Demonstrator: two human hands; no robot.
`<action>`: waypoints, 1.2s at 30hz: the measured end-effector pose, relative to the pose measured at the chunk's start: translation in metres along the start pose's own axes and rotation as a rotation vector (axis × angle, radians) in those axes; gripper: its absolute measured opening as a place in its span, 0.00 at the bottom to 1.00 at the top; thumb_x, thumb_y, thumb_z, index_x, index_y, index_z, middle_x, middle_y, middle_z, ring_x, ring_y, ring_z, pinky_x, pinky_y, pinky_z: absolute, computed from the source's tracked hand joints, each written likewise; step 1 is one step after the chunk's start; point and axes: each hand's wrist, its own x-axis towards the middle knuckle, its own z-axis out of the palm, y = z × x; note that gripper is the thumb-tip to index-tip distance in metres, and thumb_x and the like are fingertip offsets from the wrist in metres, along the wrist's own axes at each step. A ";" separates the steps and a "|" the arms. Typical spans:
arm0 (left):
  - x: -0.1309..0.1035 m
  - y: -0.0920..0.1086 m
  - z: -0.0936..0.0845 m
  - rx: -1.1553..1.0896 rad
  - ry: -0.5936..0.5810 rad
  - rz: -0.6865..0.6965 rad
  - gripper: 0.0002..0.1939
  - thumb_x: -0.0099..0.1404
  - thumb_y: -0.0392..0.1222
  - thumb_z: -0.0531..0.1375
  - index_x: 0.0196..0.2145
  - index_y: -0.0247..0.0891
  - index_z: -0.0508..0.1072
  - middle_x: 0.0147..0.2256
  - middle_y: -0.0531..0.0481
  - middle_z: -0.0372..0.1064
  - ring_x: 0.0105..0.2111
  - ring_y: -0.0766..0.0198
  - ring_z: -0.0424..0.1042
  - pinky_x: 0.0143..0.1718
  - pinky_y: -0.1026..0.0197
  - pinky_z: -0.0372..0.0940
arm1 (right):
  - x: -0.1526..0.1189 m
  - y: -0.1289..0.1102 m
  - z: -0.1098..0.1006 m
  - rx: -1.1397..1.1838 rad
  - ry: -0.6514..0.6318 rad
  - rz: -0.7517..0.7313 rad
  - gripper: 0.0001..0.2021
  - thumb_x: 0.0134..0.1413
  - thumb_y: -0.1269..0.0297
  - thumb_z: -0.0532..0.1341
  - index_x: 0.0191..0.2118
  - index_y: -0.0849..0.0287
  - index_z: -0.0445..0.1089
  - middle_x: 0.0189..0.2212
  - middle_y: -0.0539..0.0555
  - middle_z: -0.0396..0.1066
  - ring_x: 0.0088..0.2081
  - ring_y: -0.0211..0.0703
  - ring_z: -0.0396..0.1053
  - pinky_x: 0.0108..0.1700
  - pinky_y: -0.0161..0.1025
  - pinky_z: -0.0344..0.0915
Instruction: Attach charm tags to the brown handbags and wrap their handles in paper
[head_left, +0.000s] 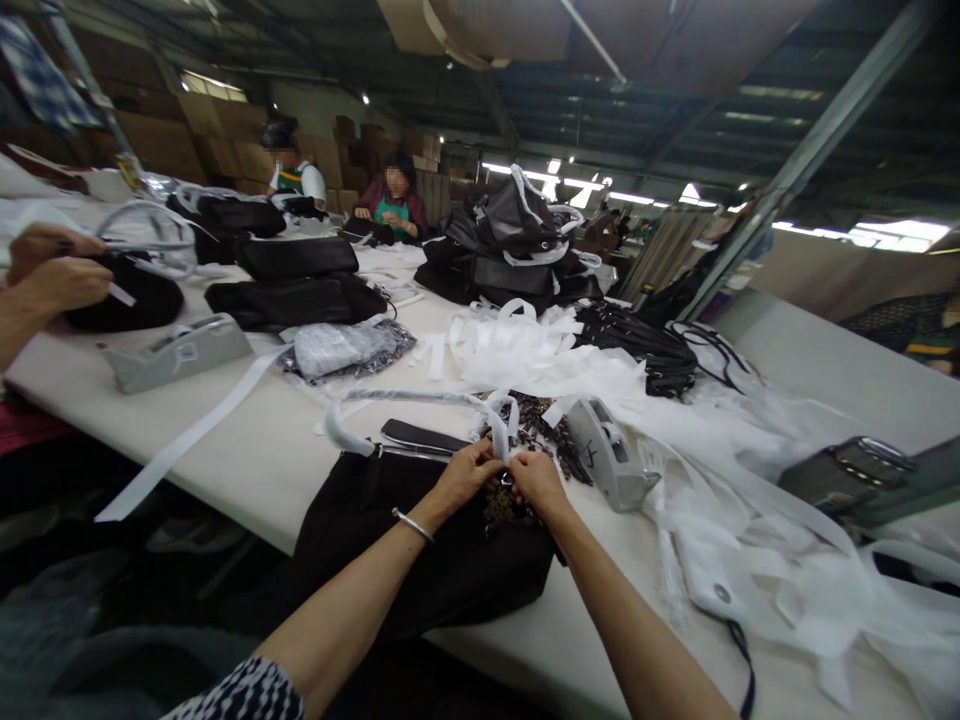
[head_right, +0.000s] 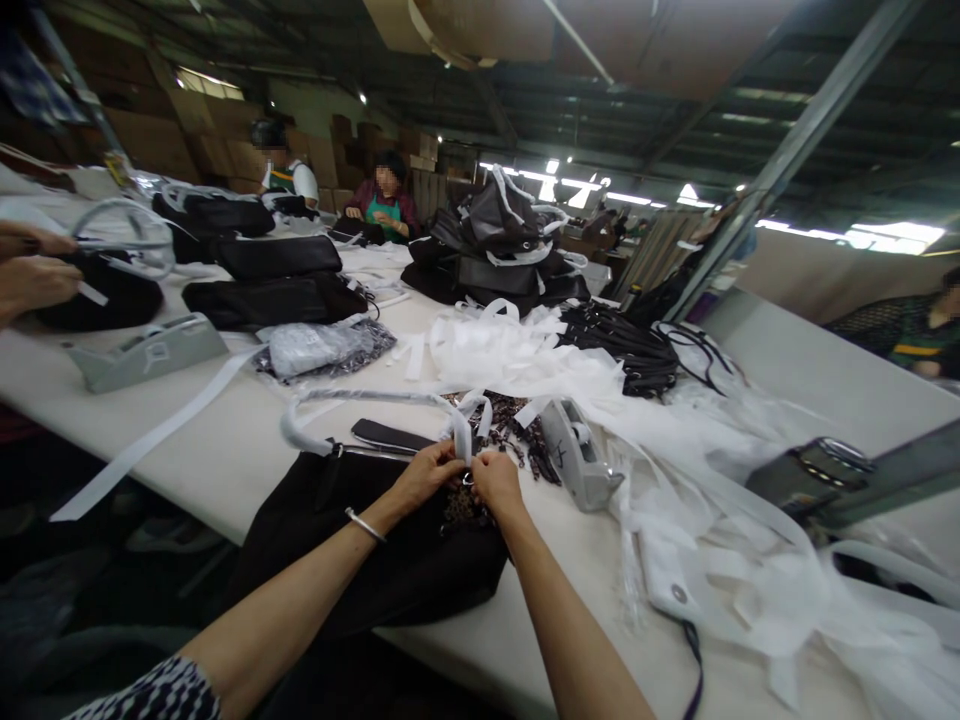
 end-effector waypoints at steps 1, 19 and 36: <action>0.000 -0.001 0.001 -0.003 0.015 -0.007 0.13 0.58 0.49 0.62 0.34 0.36 0.69 0.27 0.54 0.67 0.24 0.65 0.68 0.29 0.61 0.65 | -0.001 0.000 0.001 0.004 -0.006 -0.004 0.13 0.55 0.66 0.54 0.21 0.57 0.64 0.10 0.46 0.61 0.12 0.37 0.61 0.18 0.34 0.56; -0.020 -0.001 0.000 -0.161 0.135 -0.228 0.13 0.46 0.34 0.65 0.31 0.35 0.67 0.23 0.57 0.65 0.21 0.72 0.62 0.25 0.68 0.55 | -0.019 0.003 -0.012 0.089 -0.144 -0.085 0.10 0.52 0.63 0.57 0.25 0.60 0.73 0.21 0.52 0.75 0.23 0.41 0.73 0.25 0.32 0.65; -0.060 0.014 0.009 -0.144 0.039 -0.395 0.12 0.45 0.40 0.67 0.28 0.35 0.70 0.22 0.56 0.66 0.21 0.71 0.63 0.24 0.67 0.58 | -0.060 -0.013 -0.043 -0.183 -0.194 -0.244 0.07 0.40 0.67 0.63 0.25 0.60 0.79 0.14 0.46 0.67 0.18 0.33 0.58 0.21 0.32 0.49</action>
